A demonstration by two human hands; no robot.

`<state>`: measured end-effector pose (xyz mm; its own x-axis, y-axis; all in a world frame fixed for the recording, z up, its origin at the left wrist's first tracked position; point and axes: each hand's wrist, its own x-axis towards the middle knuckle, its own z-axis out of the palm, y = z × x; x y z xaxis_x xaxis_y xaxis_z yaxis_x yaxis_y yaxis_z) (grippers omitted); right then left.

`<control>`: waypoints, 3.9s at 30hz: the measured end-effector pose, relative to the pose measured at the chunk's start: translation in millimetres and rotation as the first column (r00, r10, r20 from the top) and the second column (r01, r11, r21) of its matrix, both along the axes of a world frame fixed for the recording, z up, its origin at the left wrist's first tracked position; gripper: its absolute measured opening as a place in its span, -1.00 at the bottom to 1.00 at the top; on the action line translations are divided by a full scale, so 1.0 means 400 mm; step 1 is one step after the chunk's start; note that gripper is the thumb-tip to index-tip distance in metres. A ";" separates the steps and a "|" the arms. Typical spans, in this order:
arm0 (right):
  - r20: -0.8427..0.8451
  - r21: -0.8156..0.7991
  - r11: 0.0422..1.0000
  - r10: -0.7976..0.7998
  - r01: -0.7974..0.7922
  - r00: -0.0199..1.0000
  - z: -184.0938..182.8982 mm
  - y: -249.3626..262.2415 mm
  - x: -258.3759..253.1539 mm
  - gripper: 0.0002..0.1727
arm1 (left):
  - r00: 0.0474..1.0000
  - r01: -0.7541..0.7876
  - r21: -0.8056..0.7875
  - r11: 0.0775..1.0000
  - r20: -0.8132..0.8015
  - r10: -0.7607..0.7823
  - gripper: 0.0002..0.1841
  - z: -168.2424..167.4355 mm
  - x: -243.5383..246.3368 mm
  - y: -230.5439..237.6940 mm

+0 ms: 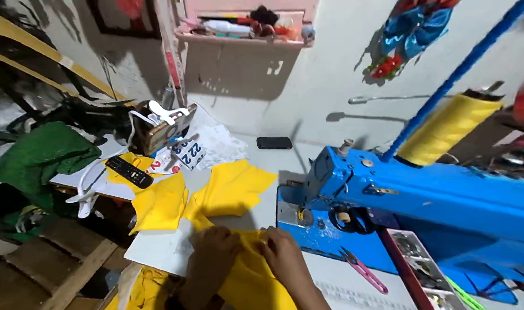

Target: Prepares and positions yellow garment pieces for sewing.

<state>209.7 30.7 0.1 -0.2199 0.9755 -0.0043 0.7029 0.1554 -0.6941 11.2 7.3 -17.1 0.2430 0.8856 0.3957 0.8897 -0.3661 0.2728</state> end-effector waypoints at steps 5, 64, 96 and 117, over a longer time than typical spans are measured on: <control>-0.346 -0.020 0.999 -0.054 0.050 0.937 0.012 0.012 0.014 -0.81 | 0.998 0.040 0.050 0.998 0.052 -0.042 -0.75 0.003 -0.007 0.015; -0.613 0.075 0.988 -0.060 0.134 0.788 0.081 -0.062 0.111 -0.83 | 0.718 0.275 -0.067 0.959 0.678 -0.159 -0.82 0.179 0.103 0.037; -0.607 0.163 0.981 0.016 0.105 0.795 -0.014 -0.016 0.036 -0.91 | 0.836 -0.274 -0.474 0.837 0.313 0.451 -0.54 0.175 -0.124 0.312; -0.461 0.494 0.869 0.285 -0.024 0.840 0.135 0.060 0.052 -0.80 | 0.682 0.384 -0.238 0.892 0.725 -0.100 -0.78 0.270 0.064 0.177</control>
